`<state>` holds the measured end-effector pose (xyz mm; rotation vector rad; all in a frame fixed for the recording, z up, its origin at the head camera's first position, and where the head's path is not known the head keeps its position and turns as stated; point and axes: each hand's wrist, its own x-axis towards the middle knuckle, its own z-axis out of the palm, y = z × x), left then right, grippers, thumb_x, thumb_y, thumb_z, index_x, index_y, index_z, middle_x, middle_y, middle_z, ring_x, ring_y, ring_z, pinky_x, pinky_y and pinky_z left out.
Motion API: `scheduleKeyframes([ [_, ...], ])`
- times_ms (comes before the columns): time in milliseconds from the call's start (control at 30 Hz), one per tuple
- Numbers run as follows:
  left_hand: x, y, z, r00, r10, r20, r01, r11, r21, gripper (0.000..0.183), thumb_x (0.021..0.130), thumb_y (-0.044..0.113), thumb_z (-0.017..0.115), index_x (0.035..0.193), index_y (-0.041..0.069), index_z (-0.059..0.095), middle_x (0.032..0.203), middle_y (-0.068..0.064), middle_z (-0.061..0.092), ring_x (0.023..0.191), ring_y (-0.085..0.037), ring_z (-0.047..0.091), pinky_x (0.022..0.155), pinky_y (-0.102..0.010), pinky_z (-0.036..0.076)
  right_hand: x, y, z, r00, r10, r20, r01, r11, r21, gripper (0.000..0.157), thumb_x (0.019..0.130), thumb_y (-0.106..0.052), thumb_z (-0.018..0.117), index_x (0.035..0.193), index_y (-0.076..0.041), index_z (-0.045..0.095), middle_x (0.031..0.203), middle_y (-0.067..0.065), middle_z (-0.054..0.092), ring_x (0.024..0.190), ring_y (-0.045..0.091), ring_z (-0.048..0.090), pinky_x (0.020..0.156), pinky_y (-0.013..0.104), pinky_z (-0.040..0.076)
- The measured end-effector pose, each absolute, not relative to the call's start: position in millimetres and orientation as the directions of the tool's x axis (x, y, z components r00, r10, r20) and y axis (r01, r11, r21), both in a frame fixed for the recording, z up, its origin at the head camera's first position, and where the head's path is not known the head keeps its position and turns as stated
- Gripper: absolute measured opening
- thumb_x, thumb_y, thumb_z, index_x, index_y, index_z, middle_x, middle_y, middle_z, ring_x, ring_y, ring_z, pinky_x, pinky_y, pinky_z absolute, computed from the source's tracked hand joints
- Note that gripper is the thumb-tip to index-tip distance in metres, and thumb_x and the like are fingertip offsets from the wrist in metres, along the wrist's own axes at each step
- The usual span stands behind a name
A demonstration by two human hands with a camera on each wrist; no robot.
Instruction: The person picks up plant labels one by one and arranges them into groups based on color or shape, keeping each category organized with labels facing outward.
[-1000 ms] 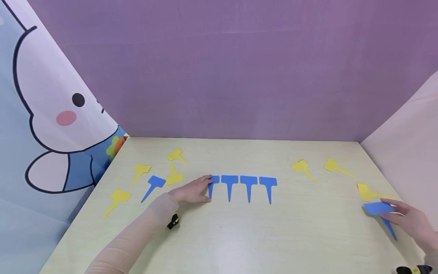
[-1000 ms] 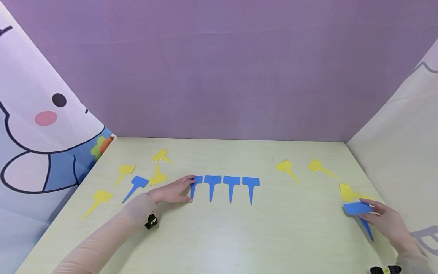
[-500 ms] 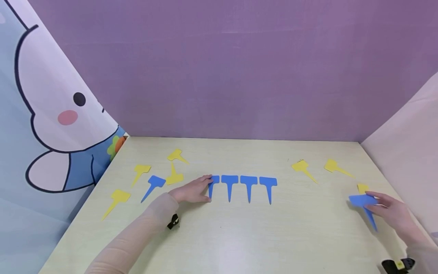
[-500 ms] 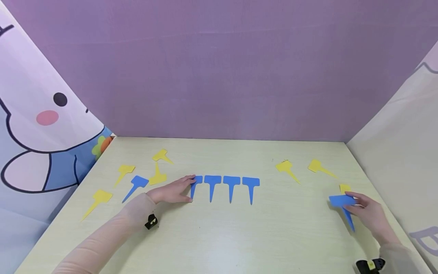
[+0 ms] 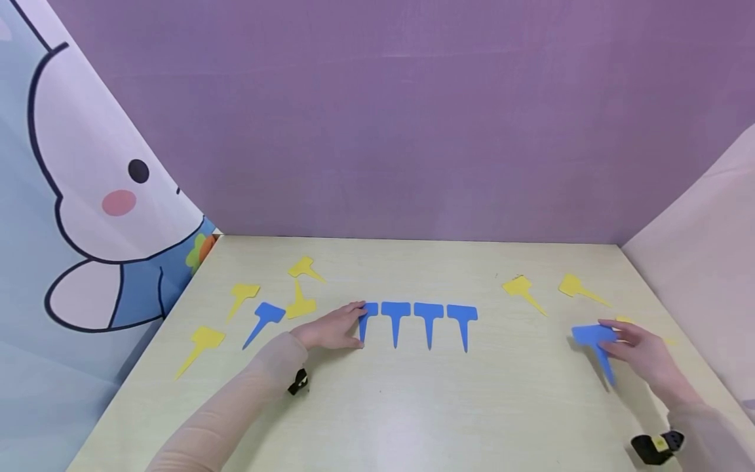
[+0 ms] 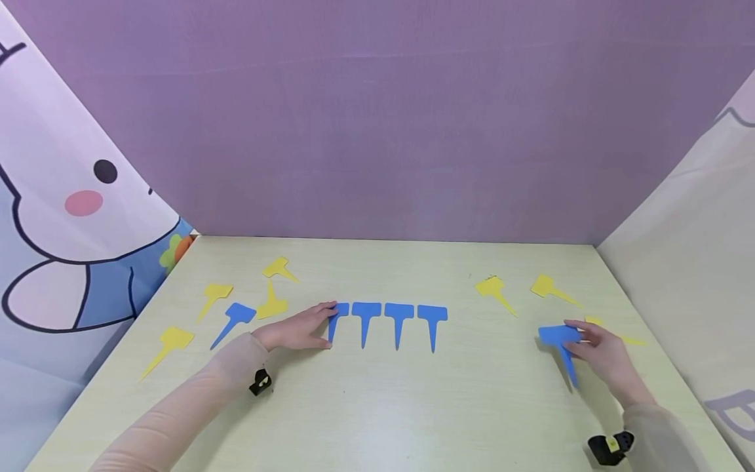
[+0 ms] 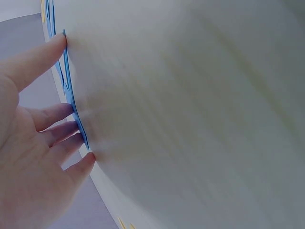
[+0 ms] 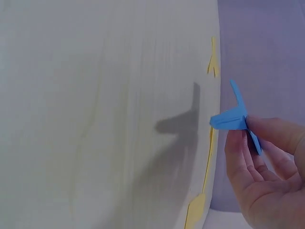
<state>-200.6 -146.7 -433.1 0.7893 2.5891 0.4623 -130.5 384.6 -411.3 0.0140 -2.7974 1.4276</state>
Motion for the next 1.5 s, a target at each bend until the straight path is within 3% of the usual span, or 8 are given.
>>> scheduleKeyframes([
  [200,-201.3,-147.2,-434.0,-0.762,0.591,-0.265,0.464,0.784,0.413,0.072,0.084,0.034,0.059,0.138,0.001,0.025,0.146,-0.013,0.013,0.133,-0.027,0.015,0.107,-0.038,0.017,-138.9,366.1,-410.8,-1.000,-0.028,-0.008,-0.011,0.620,-0.784,0.044,0.083,-0.012,0.061,0.121,0.006,0.047,0.093,0.004,0.053,0.071,-0.003,0.058,0.063,0.018,0.051],
  [500,-203.6,-148.9,-437.1,-0.753,0.610,-0.247,0.493,0.771,0.403,0.073,0.084,0.035,0.059,0.137,-0.002,0.025,0.146,-0.015,0.014,0.133,-0.028,0.015,0.107,-0.038,0.018,-150.9,343.0,-408.6,-0.997,-0.064,-0.032,-0.013,0.602,-0.799,0.053,0.085,-0.013,0.059,0.124,0.015,0.037,0.106,0.028,0.050,0.073,0.001,0.060,0.066,0.024,0.052],
  [1500,-205.8,-144.7,-440.5,-0.760,0.593,-0.264,0.482,0.788,0.383,0.073,0.084,0.036,0.059,0.137,-0.001,0.025,0.146,-0.014,0.013,0.133,-0.028,0.014,0.107,-0.038,0.017,-187.3,293.0,-425.2,-0.989,-0.093,-0.112,0.059,0.444,-0.894,0.053,0.085,-0.006,0.058,0.127,0.014,0.034,0.109,0.031,0.050,0.075,0.001,0.060,0.071,0.025,0.052],
])
